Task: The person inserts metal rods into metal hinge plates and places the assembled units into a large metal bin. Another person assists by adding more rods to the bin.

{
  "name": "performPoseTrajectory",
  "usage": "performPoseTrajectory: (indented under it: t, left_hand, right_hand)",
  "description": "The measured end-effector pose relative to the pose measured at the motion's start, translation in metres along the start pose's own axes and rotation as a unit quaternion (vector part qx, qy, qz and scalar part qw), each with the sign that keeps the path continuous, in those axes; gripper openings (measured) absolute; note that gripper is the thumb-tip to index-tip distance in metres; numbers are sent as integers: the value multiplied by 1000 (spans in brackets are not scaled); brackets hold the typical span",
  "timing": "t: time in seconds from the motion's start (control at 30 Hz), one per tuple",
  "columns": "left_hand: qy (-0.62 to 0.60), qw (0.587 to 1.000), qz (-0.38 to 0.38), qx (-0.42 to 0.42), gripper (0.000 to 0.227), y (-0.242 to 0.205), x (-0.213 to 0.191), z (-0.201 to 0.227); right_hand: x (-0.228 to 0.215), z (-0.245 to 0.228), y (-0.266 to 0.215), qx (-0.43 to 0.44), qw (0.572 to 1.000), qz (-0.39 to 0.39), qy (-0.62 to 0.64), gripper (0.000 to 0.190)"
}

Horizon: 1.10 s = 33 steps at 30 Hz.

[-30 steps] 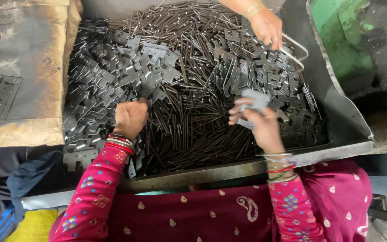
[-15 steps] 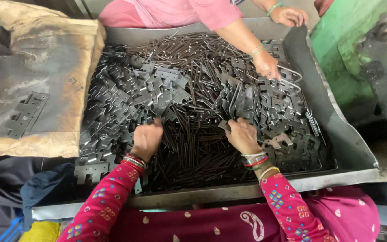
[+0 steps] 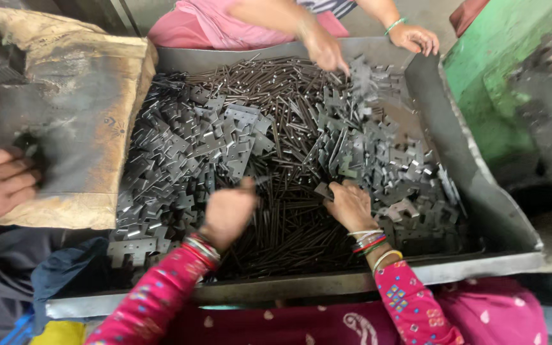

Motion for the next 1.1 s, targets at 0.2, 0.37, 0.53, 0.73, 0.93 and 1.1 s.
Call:
performPoseTrajectory:
  t: [0.2,0.37,0.53,0.73,0.93,1.1]
  left_hand:
    - [-506,853,-117,-42,26,-6,-44,51]
    - [-766,560,-290,-124,68,3,-36,23]
    - [-798,567,-149,-141,29,8,-26,-1]
    - [-785,566,-119,-221,30,3,11,22]
    - [-482,869,-38,-105,42,-32,-3,87]
    - [-475,862,-48,-171,30,-18,-26,39]
  right_hand:
    - [-13,2,-18,-16,992,119,28,35]
    - [-10,42,-46,93,888,228,389,23]
    - [-3,73,-59,177,582,264,749,15]
    - [-1,19,-56,198,506,73,836,28]
    - [-40,-94,-88,-269,894,258,249,46]
    - [-11,-61,-62,47,889,-23,455,65]
Point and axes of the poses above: each hand's wrist, its own y-axis towards the middle knuckle, its own x-axis out of the palm, z = x × y, the point moved 5 cm from there along y, towards the middle knuckle, and after that the axes turned 7 degrees about -x, right-handed, at the moved point
